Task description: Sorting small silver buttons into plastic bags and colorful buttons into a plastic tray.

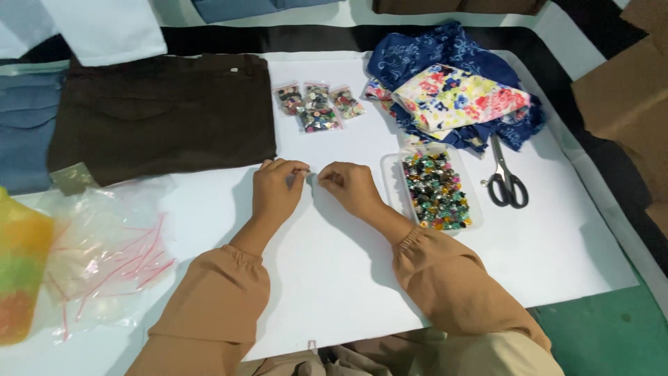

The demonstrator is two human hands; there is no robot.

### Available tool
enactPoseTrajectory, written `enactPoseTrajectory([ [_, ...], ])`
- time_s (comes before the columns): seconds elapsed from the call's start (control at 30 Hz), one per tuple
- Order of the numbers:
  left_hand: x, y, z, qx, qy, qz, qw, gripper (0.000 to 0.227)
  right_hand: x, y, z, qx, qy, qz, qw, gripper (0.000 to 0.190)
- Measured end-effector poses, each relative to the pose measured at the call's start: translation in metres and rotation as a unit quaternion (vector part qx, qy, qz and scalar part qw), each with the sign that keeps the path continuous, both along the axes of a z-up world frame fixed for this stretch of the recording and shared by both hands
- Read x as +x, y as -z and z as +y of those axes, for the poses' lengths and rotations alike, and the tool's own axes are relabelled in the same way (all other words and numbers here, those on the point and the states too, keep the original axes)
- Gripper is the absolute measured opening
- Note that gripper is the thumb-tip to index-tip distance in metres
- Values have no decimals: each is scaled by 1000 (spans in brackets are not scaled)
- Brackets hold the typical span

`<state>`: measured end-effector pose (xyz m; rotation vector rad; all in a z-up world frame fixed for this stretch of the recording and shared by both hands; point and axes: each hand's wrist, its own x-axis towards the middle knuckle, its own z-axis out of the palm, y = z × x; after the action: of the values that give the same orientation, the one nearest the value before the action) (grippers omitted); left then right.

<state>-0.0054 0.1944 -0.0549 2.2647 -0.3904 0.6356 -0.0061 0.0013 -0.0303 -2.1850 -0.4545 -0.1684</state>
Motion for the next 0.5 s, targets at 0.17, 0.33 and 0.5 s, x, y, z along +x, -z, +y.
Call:
enactPoseTrajectory([
  [0.17,5,2,1,-13,0,82,997,12,3,5,17,49,20,54,997,9],
  [0.33,3,1,-1,5,1,76,997,13,6,14,9,48,17,72,996,9],
  [0.5,0,-4,-2,42,-8,55,998,15,1,6,6,34,33,35,998,13],
])
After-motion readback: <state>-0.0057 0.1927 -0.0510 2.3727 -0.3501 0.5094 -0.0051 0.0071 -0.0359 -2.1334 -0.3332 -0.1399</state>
